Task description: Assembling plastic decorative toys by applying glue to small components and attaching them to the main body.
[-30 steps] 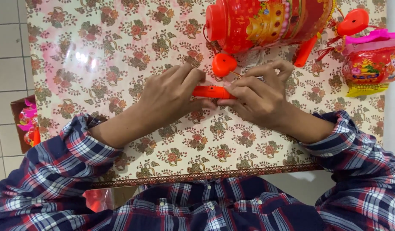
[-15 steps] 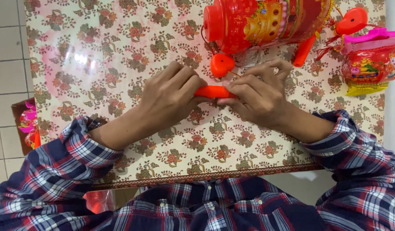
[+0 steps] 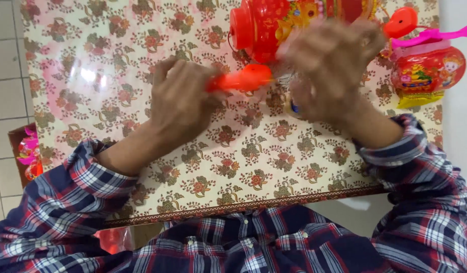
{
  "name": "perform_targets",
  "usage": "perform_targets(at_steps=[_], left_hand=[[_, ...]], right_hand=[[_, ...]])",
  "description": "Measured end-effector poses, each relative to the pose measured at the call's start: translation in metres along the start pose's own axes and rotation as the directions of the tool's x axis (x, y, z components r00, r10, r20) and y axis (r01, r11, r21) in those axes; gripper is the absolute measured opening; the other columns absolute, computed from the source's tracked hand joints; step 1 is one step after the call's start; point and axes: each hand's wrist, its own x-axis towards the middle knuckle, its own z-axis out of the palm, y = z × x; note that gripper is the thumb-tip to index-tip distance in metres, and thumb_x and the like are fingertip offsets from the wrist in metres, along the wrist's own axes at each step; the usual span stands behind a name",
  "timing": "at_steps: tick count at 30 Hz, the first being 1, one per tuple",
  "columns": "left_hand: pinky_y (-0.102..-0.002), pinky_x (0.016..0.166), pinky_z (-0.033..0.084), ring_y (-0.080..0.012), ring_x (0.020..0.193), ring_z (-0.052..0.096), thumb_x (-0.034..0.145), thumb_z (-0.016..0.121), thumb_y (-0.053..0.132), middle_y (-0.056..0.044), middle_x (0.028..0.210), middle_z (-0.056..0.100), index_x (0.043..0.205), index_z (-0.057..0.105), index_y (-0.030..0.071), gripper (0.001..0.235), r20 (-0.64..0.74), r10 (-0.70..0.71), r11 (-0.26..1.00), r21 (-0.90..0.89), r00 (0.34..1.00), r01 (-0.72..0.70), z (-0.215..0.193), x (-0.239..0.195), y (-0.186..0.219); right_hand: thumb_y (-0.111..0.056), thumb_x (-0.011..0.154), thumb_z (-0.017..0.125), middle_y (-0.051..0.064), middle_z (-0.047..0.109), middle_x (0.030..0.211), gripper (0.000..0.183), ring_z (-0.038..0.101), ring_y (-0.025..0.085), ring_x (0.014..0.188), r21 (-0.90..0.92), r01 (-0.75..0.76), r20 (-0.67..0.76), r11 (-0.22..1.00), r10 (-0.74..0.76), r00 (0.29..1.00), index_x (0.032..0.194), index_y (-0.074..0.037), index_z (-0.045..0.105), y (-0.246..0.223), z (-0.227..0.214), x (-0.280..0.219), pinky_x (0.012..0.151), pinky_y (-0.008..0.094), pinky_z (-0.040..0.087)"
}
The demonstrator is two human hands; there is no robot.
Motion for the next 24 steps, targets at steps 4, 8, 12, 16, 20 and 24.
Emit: perform_targets(at_steps=[4,8,12,16,20,24], left_hand=[[-0.034,0.076,0.037,-0.0186,0.074,0.051,0.116,0.031,0.024,-0.009,0.091,0.064,0.123,0.057,0.003,0.034,0.028,-0.154,0.968,-0.195,0.988,0.156,0.0,0.001,-0.008],[-0.025,0.05,0.038,-0.0124,0.059,0.047,0.113,0.033,0.024,-0.007,0.084,0.062,0.119,0.05,0.002,0.029,0.201,-0.47,0.632,-0.603,0.859,0.487,0.005,-0.002,-0.004],[-0.022,0.051,0.044,-0.0068,0.059,0.045,0.103,0.032,0.059,0.004,0.078,0.05,0.107,0.051,0.014,0.049,0.283,-0.634,0.276,-0.787,0.72,0.552,0.008,-0.003,-0.003],[-0.03,0.071,0.052,-0.015,0.073,0.053,0.105,0.05,0.029,-0.004,0.09,0.051,0.117,0.039,0.011,0.024,0.216,-0.62,0.296,-0.826,0.754,0.48,0.001,0.003,-0.002],[-0.055,0.105,0.058,-0.0368,0.126,0.058,0.099,0.063,0.044,-0.022,0.142,0.04,0.133,0.025,0.009,0.061,0.273,-0.491,0.197,-0.89,0.827,0.411,-0.008,0.01,0.006],[-0.052,0.093,0.068,-0.0317,0.105,0.073,0.075,0.082,0.07,-0.019,0.12,0.064,0.129,0.028,0.009,0.097,0.379,-0.458,-0.023,-0.91,0.805,0.415,0.002,0.003,-0.009]], right_hand=[[-0.027,0.1,0.072,0.026,0.048,0.147,0.046,0.038,0.043,0.138,-0.131,-0.094,0.407,0.987,0.14,0.903,0.139,-0.004,0.063,0.007,-0.044,0.054,0.107,0.059,0.023],[-0.071,0.099,0.079,0.024,0.032,0.161,0.096,0.031,0.044,0.147,-0.266,-0.147,0.556,0.953,0.277,0.783,0.162,-0.013,0.037,0.027,-0.033,0.044,0.107,0.071,0.03],[-0.076,0.103,0.076,0.024,0.052,0.148,0.085,0.047,0.043,0.133,-0.271,-0.197,0.32,0.942,0.282,0.904,0.146,-0.006,0.055,0.028,-0.026,0.041,0.096,0.058,0.036],[-0.062,0.095,0.084,0.024,0.065,0.126,0.082,0.062,0.036,0.113,-0.04,-0.292,0.159,0.955,0.295,0.942,0.138,0.001,0.055,0.01,-0.031,0.066,0.093,0.047,0.05],[-0.063,0.099,0.044,0.019,0.068,0.106,0.072,0.082,0.032,0.091,0.494,-0.76,0.545,0.423,0.53,0.649,0.129,0.003,0.047,-0.031,-0.03,0.094,0.065,0.034,0.073],[-0.083,0.08,0.042,0.016,0.07,0.102,0.096,0.078,0.023,0.082,0.454,-0.869,0.776,0.194,0.394,0.493,0.125,0.001,0.052,-0.053,-0.011,0.091,0.055,0.024,0.069]])
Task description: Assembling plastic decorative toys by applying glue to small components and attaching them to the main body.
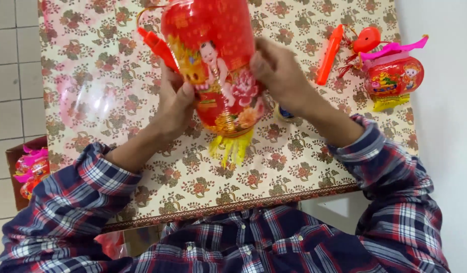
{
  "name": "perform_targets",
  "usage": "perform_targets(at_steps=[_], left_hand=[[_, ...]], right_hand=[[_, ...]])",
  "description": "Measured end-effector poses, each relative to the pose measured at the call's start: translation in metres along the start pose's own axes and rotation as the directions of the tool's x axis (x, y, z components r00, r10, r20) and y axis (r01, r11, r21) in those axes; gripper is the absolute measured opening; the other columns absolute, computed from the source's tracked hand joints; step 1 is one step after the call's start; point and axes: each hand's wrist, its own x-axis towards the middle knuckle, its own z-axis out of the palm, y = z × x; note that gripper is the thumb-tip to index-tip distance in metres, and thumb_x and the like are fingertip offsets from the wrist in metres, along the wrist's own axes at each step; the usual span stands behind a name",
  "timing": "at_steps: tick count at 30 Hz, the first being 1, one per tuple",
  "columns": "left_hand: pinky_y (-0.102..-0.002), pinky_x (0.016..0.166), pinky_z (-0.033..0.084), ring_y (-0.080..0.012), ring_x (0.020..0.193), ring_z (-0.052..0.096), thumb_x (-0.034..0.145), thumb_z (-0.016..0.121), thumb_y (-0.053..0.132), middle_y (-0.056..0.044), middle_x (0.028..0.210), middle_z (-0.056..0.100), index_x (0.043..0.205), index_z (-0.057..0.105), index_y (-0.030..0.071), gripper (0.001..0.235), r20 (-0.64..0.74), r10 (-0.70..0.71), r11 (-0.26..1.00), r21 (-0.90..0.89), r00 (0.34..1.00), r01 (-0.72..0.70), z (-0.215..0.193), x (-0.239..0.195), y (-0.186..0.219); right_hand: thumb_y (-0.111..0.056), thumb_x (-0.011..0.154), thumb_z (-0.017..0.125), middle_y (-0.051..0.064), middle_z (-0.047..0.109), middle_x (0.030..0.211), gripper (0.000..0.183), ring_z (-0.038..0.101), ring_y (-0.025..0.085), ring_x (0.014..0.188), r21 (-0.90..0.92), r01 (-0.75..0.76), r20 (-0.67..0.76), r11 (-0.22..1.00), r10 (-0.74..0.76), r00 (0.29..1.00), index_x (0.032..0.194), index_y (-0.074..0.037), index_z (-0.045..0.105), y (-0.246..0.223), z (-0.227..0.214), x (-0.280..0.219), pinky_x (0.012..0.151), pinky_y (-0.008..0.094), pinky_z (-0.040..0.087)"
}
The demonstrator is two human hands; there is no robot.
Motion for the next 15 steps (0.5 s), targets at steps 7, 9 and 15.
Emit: perform_targets(at_steps=[7,9,15], left_hand=[[-0.059,0.109,0.062,-0.0342,0.119,0.069,0.086,0.083,0.049,-0.016,0.13,0.061,0.136,0.032,0.006,0.084,-0.005,0.03,0.968,-0.249,1.0,-0.031,-0.013,0.007,0.01],[-0.057,0.105,0.063,-0.0323,0.115,0.071,0.079,0.086,0.046,-0.016,0.124,0.064,0.136,0.035,0.006,0.087,-0.094,-0.032,0.976,-0.217,0.995,0.011,-0.019,0.011,0.009],[-0.05,0.098,0.065,-0.0304,0.111,0.071,0.069,0.087,0.045,-0.016,0.125,0.065,0.135,0.035,0.009,0.091,-0.233,-0.135,0.967,-0.243,0.963,0.077,-0.011,0.014,0.012]], right_hand=[[-0.044,0.113,0.026,0.026,0.077,0.092,0.075,0.078,0.032,0.075,-0.537,0.516,0.209,0.667,-0.488,0.847,0.115,0.015,0.071,0.021,-0.049,0.017,0.051,0.027,0.061],[-0.031,0.101,0.068,0.018,0.069,0.121,0.043,0.064,0.022,0.081,-0.838,0.265,0.253,0.477,-0.092,0.963,0.14,-0.014,0.065,0.018,-0.065,0.015,0.081,0.04,0.056],[-0.024,0.088,0.076,0.016,0.057,0.137,0.058,0.064,0.031,0.1,-0.869,0.165,0.295,0.466,0.221,0.93,0.144,-0.027,0.06,0.031,-0.066,0.02,0.082,0.043,0.061]])
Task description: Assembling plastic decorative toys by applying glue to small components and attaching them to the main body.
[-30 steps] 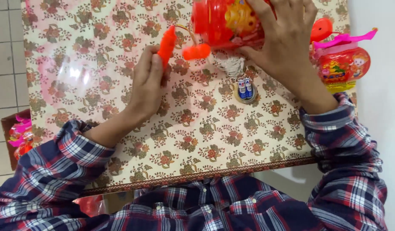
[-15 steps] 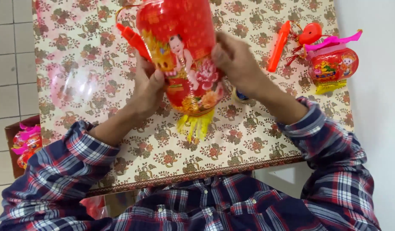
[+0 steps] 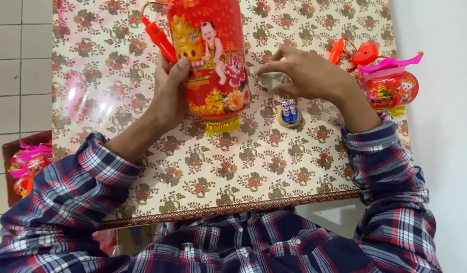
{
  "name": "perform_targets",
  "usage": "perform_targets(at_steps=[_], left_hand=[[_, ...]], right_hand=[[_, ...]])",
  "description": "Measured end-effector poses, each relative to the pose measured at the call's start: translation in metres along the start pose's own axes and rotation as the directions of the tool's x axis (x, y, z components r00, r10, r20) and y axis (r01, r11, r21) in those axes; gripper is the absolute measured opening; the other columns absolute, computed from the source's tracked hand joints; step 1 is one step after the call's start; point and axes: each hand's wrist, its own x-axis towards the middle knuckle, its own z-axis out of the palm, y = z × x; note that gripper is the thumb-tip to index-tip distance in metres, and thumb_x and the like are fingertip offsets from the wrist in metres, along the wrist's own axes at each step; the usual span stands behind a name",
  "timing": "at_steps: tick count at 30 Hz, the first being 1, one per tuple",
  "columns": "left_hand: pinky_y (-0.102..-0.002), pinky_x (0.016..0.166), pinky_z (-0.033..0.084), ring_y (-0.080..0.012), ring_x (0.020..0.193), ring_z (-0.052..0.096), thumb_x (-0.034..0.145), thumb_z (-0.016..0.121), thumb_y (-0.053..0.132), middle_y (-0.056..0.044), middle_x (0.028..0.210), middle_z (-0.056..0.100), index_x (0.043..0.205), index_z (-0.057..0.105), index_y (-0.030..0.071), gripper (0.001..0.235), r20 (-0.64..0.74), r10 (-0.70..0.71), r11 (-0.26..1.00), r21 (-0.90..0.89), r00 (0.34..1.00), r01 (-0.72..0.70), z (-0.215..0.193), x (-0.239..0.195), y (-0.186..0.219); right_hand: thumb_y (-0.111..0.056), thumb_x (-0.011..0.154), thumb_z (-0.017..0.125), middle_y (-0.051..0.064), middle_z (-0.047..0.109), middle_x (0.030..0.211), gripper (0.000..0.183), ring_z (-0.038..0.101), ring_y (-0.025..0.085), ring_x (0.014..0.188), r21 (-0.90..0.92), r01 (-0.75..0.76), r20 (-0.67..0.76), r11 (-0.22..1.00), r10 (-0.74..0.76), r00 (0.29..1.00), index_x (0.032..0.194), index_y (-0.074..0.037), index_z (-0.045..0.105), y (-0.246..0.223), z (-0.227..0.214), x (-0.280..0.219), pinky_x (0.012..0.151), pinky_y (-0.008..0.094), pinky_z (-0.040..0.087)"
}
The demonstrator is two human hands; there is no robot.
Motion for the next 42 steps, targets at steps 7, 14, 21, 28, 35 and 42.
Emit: perform_targets(at_steps=[7,14,21,28,35,42], left_hand=[[-0.053,0.095,0.066,-0.0345,0.106,0.073,0.071,0.089,0.037,-0.019,0.118,0.067,0.128,0.034,0.008,0.085,0.082,-0.031,0.999,-0.022,0.996,0.033,0.001,0.0,-0.003],[-0.05,0.105,0.061,-0.0333,0.117,0.068,0.082,0.091,0.034,-0.016,0.126,0.065,0.133,0.037,0.005,0.079,0.368,0.051,0.994,-0.106,0.928,-0.013,0.011,-0.007,-0.006],[-0.046,0.098,0.065,-0.0351,0.114,0.069,0.088,0.084,0.029,-0.019,0.129,0.061,0.136,0.035,0.004,0.073,0.409,0.085,0.995,-0.076,0.909,-0.059,0.005,-0.006,-0.008],[-0.054,0.106,0.062,-0.0369,0.12,0.067,0.082,0.087,0.033,-0.022,0.132,0.058,0.139,0.032,0.003,0.085,0.521,0.001,0.998,0.05,0.854,-0.032,0.02,-0.015,0.006],[-0.064,0.109,0.06,-0.0403,0.128,0.063,0.096,0.074,0.032,-0.025,0.144,0.049,0.152,0.016,0.013,0.083,0.518,0.037,0.992,0.083,0.854,-0.093,0.013,-0.013,-0.008],[-0.058,0.104,0.065,-0.039,0.116,0.07,0.08,0.081,0.019,-0.027,0.133,0.055,0.141,0.022,0.004,0.087,0.42,-0.002,0.968,0.228,0.907,-0.104,0.031,-0.024,0.002]], right_hand=[[-0.005,0.111,0.06,0.009,0.062,0.076,0.016,0.051,0.017,0.059,0.175,0.276,-0.627,0.945,-0.109,0.771,0.098,0.003,0.065,-0.003,0.025,0.014,0.05,0.024,0.041],[0.001,0.104,0.046,0.014,0.044,0.121,0.004,0.047,0.029,0.118,0.209,0.537,-0.829,0.817,-0.144,0.541,0.103,0.0,0.049,-0.121,-0.009,-0.003,0.102,0.043,0.054],[-0.012,0.097,0.088,0.001,0.074,0.131,0.032,0.054,0.027,0.132,-0.493,0.578,-0.603,0.651,-0.734,0.312,0.125,-0.013,0.072,-0.118,0.029,-0.008,0.11,0.06,0.031],[-0.029,0.104,0.065,-0.007,-0.007,0.182,0.051,-0.017,0.02,0.173,0.101,0.458,-0.818,0.883,-0.189,0.544,0.151,-0.01,0.073,-0.078,0.032,-0.001,0.151,0.065,-0.011],[-0.022,0.123,0.042,0.009,0.046,0.164,0.033,0.044,0.027,0.16,0.41,0.753,-0.912,0.515,0.207,0.354,0.156,-0.02,0.045,-0.086,0.031,0.008,0.14,0.053,0.041],[-0.026,0.127,0.038,0.001,0.035,0.174,0.038,0.027,0.02,0.172,0.379,0.738,-0.923,0.559,0.168,0.346,0.163,-0.017,0.043,-0.087,0.044,0.012,0.153,0.051,0.03]])
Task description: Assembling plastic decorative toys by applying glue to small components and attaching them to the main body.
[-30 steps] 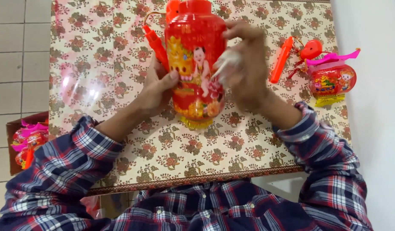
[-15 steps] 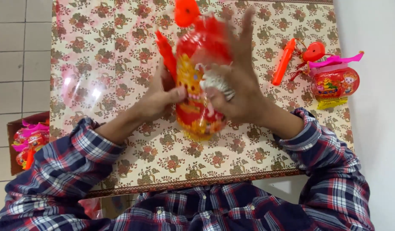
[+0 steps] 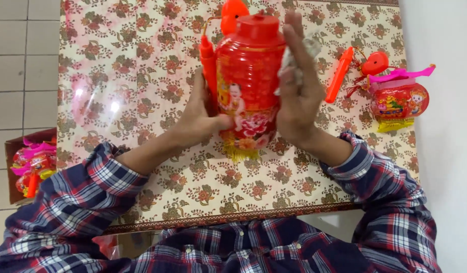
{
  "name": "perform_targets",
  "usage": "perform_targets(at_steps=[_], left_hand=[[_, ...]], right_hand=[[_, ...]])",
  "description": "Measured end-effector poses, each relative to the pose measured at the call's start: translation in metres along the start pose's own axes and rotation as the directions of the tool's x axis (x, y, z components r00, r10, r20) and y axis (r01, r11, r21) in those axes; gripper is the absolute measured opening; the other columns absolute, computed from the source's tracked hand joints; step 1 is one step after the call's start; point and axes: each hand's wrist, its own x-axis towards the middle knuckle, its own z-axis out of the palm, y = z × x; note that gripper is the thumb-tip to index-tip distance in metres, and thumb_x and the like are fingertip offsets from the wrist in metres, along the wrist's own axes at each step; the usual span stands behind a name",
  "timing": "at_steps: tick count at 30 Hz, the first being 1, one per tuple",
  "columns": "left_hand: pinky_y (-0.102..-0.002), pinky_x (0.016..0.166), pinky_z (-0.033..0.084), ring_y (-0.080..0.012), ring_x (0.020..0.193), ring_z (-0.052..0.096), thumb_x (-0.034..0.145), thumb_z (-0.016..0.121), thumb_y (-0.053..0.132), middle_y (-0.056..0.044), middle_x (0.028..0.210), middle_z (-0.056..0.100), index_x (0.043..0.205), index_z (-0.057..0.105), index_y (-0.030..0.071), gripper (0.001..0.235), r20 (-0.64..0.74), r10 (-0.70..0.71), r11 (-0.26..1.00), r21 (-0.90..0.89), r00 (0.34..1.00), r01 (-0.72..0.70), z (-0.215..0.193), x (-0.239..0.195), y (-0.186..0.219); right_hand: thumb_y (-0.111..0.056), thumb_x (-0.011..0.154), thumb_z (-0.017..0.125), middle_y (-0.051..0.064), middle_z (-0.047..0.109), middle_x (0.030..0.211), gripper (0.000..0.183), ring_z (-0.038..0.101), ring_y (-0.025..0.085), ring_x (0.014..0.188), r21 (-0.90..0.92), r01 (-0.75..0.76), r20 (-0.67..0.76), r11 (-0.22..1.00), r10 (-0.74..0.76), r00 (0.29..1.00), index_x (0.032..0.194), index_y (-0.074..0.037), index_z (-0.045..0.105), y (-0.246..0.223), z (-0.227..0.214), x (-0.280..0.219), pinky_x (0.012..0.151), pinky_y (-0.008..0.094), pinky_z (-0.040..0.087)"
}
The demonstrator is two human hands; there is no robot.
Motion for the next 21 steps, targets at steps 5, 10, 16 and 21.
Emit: perform_targets(at_steps=[5,10,16,21], left_hand=[[-0.056,0.098,0.061,-0.0355,0.116,0.068,0.093,0.077,0.035,-0.02,0.132,0.06,0.15,0.027,0.012,0.079,-0.212,0.053,0.995,-0.068,0.976,-0.069,-0.025,0.002,-0.039],[-0.032,0.065,0.059,-0.0173,0.067,0.057,0.082,0.08,0.046,-0.004,0.079,0.051,0.163,-0.011,0.004,0.129,-0.242,-0.2,0.967,-0.204,0.95,0.152,-0.018,0.0,-0.01],[-0.058,0.097,0.067,-0.0388,0.113,0.071,0.084,0.084,0.034,-0.027,0.131,0.059,0.145,0.025,0.006,0.089,0.065,-0.063,0.984,-0.165,0.996,0.073,-0.013,0.0,-0.003],[-0.058,0.104,0.064,-0.0382,0.122,0.068,0.087,0.083,0.036,-0.022,0.137,0.059,0.149,0.029,0.007,0.087,0.141,0.023,0.99,-0.144,0.99,-0.003,-0.01,0.003,-0.008]], right_hand=[[-0.019,0.103,0.052,0.02,0.058,0.124,0.037,0.046,0.032,0.119,-0.324,0.271,0.403,0.906,-0.127,0.906,0.135,-0.006,0.064,0.02,0.004,-0.018,0.092,0.048,0.026],[-0.019,0.101,0.065,0.014,0.019,0.17,0.067,-0.003,0.025,0.162,-0.291,0.567,0.711,0.771,-0.222,0.667,0.161,-0.016,0.035,0.014,-0.009,-0.009,0.131,0.061,-0.019],[-0.039,0.106,0.066,-0.009,-0.007,0.184,0.057,-0.019,0.023,0.177,-0.425,0.095,0.247,0.9,0.015,0.969,0.16,-0.03,0.047,-0.001,-0.017,0.006,0.157,0.077,-0.013],[-0.017,0.112,0.055,0.005,0.043,0.164,0.038,0.039,0.026,0.162,0.009,0.048,-0.159,0.999,-0.046,0.986,0.148,-0.022,0.044,0.0,0.0,0.011,0.143,0.053,0.041]])
